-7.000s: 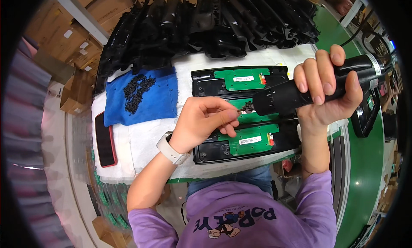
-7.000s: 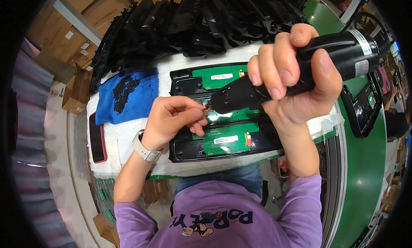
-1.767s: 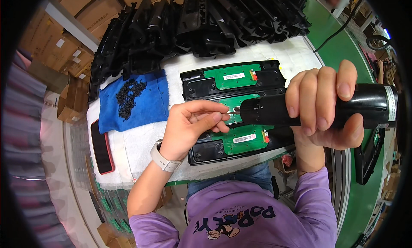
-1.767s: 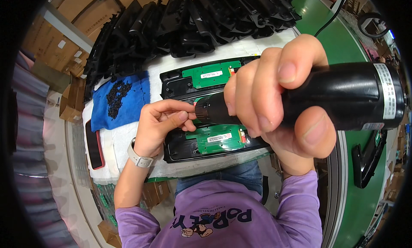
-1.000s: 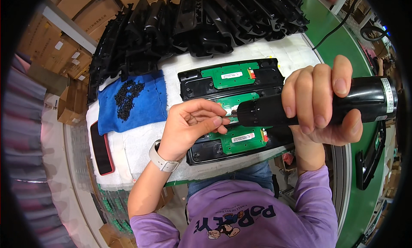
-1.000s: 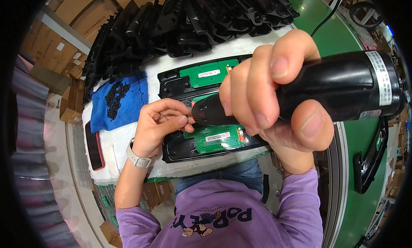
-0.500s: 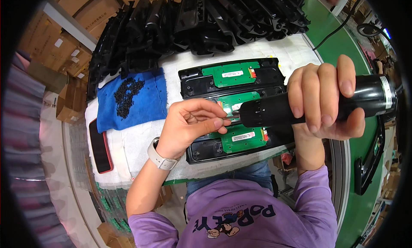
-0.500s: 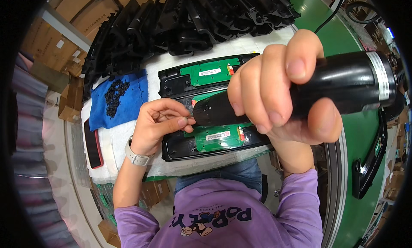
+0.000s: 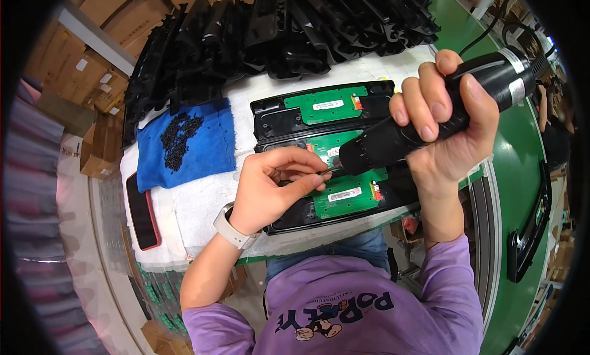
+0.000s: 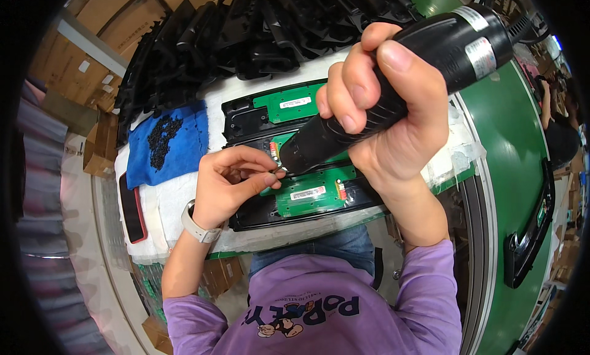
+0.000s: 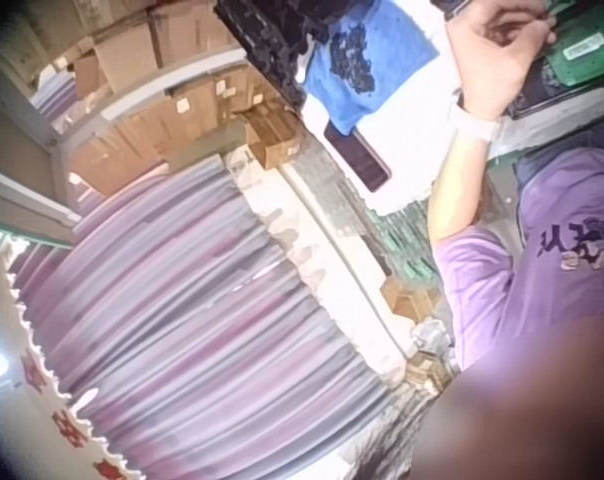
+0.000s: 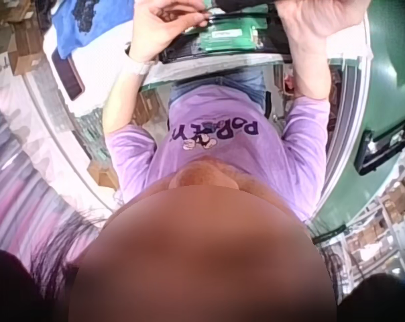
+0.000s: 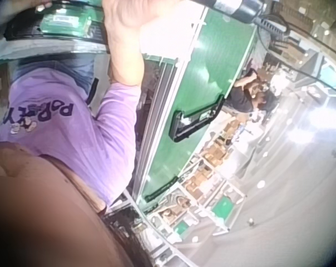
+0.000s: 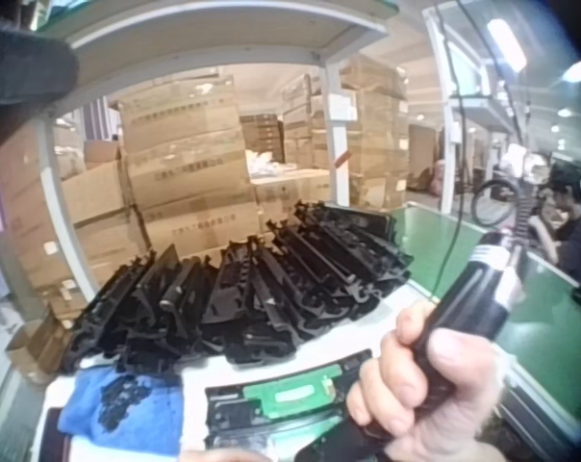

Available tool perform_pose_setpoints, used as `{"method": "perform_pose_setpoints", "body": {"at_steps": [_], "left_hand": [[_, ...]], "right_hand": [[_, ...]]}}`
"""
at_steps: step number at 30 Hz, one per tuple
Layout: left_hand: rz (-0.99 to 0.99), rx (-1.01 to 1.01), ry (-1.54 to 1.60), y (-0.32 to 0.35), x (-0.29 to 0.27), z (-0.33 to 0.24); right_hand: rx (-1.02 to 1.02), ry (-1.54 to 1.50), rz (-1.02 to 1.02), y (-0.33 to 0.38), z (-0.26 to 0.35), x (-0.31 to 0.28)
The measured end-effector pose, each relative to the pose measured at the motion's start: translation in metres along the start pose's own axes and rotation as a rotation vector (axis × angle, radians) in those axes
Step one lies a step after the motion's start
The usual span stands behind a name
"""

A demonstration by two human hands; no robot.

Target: Fasten small components onto black cartridges using an electric screwdriver.

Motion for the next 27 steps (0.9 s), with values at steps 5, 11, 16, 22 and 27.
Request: {"method": "perform_pose_setpoints", "body": {"at_steps": [5,11,16,22,27], "left_hand": [[-0.025,0.043,-0.093,0.0,0.0,-0.002],[-0.028,0.032,-0.115,0.001,-0.005,-0.002],[-0.007,-0.007,0.116,0.0,-0.003,-0.003],[0.046,0.034,0.14,-0.003,-0.004,-0.001],[-0.2,0.096,-0.216,-0.003,-0.023,-0.01]], "right_hand": [[0.043,0.029,-0.113,0.0,-0.004,-0.007],[0.034,0.023,-0.067,0.002,-0.006,-0.006],[0.015,-0.062,-0.008,0.001,-0.002,-0.005],[0.05,-0.121,0.02,-0.004,0.0,-0.011],[0.074,0.125,0.323,-0.003,0.015,0.0]]}}
Point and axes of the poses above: each hand's wrist, its own y-axis away from the middle knuckle, its own x-axis out of the palm, z = x × y, the point moved 8 cm from there along -y, towards the middle knuckle, and after that the axes turned 4 degrees about -y, right-handed, at the moved point
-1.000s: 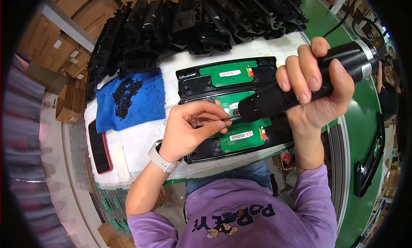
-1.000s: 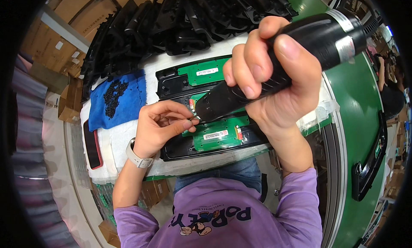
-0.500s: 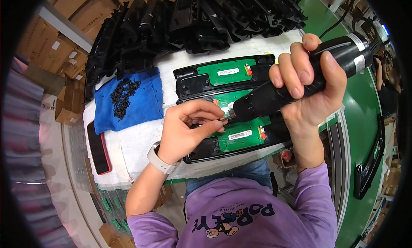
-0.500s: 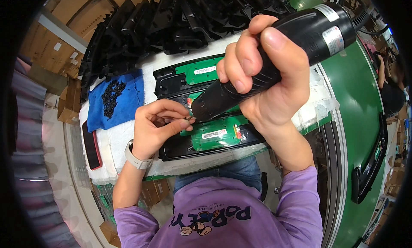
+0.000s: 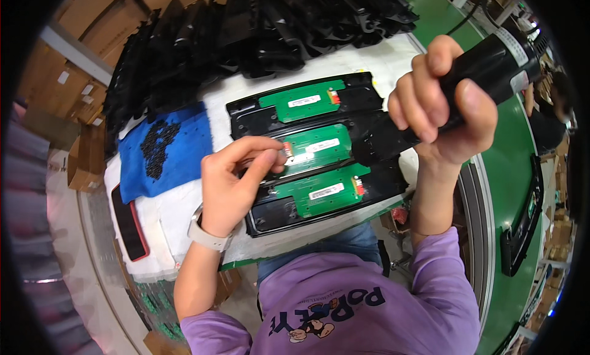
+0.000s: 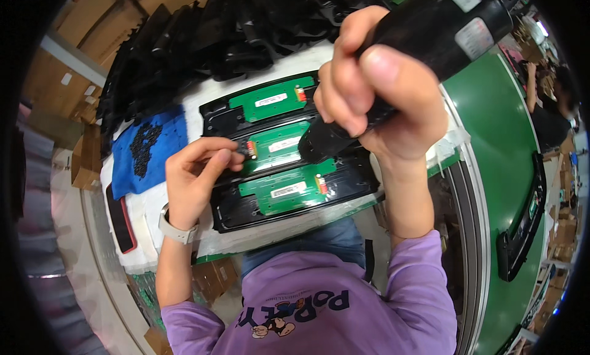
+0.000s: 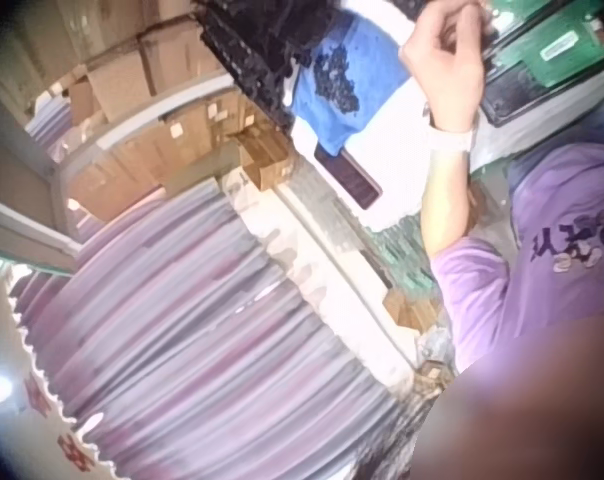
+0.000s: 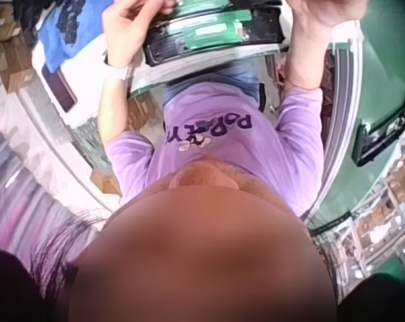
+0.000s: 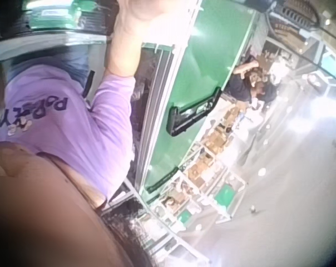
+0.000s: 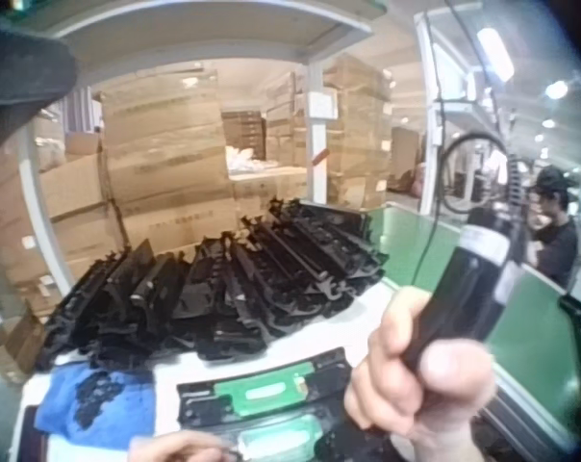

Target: Fasten small components onto black cartridges using an electric screwdriver.

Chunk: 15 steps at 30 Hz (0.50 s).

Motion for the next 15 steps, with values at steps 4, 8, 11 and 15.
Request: {"method": "perform_pose_setpoints", "body": {"at_steps": [4,8,11,15], "left_hand": [[-0.018,-0.016,-0.028,0.001,-0.003,0.002],[-0.064,0.036,-0.101,0.0,-0.006,0.0],[-0.079,0.07,-0.142,-0.003,-0.006,-0.002],[-0.071,0.089,-0.202,-0.004,-0.004,-0.002]], "right_hand": [[-0.001,0.23,-0.078,0.009,0.006,-0.007],[0.063,0.281,-0.159,0.012,0.005,-0.015],[0.046,0.298,-0.154,0.012,0.008,-0.015],[0.067,0.398,-0.128,0.014,0.007,-0.017]]}}
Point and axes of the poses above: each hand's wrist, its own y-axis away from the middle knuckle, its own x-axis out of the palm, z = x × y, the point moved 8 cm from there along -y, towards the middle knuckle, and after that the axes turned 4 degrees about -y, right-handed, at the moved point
